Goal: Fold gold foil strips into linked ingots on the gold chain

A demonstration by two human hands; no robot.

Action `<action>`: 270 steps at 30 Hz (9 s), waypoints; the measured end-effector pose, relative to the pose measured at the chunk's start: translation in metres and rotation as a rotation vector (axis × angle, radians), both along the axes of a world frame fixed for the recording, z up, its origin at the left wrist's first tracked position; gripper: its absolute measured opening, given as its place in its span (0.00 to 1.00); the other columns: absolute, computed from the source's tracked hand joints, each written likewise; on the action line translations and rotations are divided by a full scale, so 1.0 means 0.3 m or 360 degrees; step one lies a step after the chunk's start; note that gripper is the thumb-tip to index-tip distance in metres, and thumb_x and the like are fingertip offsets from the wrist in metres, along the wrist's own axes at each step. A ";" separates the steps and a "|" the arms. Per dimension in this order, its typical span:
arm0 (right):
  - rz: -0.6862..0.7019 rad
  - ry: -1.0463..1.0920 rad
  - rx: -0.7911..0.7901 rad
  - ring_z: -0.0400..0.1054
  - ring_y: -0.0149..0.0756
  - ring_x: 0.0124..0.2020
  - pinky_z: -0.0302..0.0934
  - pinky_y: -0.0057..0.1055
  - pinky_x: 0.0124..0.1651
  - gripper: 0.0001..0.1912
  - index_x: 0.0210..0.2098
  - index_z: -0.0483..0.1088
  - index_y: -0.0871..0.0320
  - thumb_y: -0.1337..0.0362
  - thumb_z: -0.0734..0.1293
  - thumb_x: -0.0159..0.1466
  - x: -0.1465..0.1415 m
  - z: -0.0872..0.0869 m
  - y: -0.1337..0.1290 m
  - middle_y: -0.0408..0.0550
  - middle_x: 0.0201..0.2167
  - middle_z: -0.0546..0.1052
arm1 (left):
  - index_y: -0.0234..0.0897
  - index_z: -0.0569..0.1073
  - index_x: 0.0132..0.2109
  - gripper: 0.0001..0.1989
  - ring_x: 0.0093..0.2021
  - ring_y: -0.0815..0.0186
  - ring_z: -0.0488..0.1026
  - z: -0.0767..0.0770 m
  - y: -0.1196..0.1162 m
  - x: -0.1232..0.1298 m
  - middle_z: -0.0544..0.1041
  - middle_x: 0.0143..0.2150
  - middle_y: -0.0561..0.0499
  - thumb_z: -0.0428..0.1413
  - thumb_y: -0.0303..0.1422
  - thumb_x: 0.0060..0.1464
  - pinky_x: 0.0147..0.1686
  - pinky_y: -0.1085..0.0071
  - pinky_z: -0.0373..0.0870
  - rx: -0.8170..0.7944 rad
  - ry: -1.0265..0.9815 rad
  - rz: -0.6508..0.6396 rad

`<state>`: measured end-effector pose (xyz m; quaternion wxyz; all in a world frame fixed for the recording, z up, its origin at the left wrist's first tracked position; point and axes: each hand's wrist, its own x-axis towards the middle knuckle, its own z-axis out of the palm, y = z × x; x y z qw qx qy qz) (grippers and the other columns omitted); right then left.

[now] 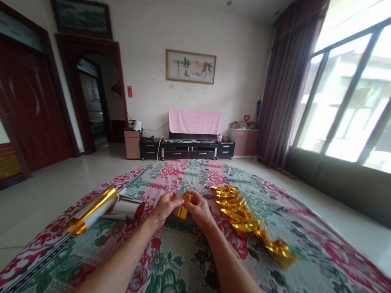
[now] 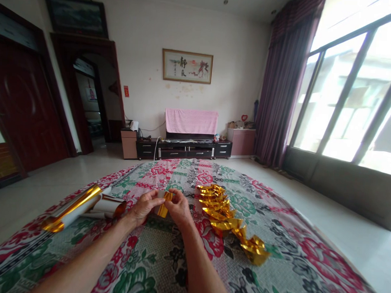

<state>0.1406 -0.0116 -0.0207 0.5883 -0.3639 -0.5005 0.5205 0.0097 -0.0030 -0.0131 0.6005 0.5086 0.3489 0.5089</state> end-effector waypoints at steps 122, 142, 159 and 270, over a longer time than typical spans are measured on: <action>-0.0627 -0.1881 0.0574 0.63 0.36 0.41 0.56 0.28 0.47 0.08 0.33 0.72 0.59 0.67 0.63 0.55 0.100 -0.035 -0.044 0.51 0.37 0.71 | 0.37 0.75 0.39 0.12 0.45 0.63 0.70 -0.074 0.037 -0.016 0.75 0.44 0.47 0.53 0.26 0.44 0.50 0.65 0.64 0.1522 0.1593 0.0107; -0.0822 -0.2095 0.0098 0.66 0.35 0.34 0.56 0.27 0.36 0.13 0.31 0.75 0.58 0.65 0.58 0.59 0.081 0.002 0.009 0.52 0.33 0.72 | 0.37 0.74 0.39 0.12 0.46 0.63 0.69 -0.076 0.047 -0.019 0.74 0.45 0.48 0.56 0.28 0.44 0.50 0.67 0.63 0.1473 0.1706 0.0076; -0.0580 -0.1867 0.0374 0.62 0.43 0.47 0.55 0.35 0.50 0.27 0.49 0.65 0.61 0.64 0.65 0.49 0.103 -0.031 -0.018 0.56 0.45 0.67 | 0.36 0.75 0.39 0.12 0.46 0.63 0.69 -0.076 0.046 -0.015 0.74 0.45 0.48 0.55 0.29 0.44 0.50 0.68 0.64 0.1434 0.1740 0.0101; -0.0053 -0.1708 0.0744 0.67 0.36 0.42 0.59 0.30 0.48 0.09 0.30 0.75 0.56 0.70 0.65 0.51 0.123 -0.002 -0.018 0.47 0.38 0.75 | 0.37 0.78 0.30 0.06 0.51 0.65 0.67 -0.043 0.057 -0.055 0.72 0.49 0.47 0.56 0.32 0.47 0.52 0.70 0.60 0.1238 0.1666 -0.0084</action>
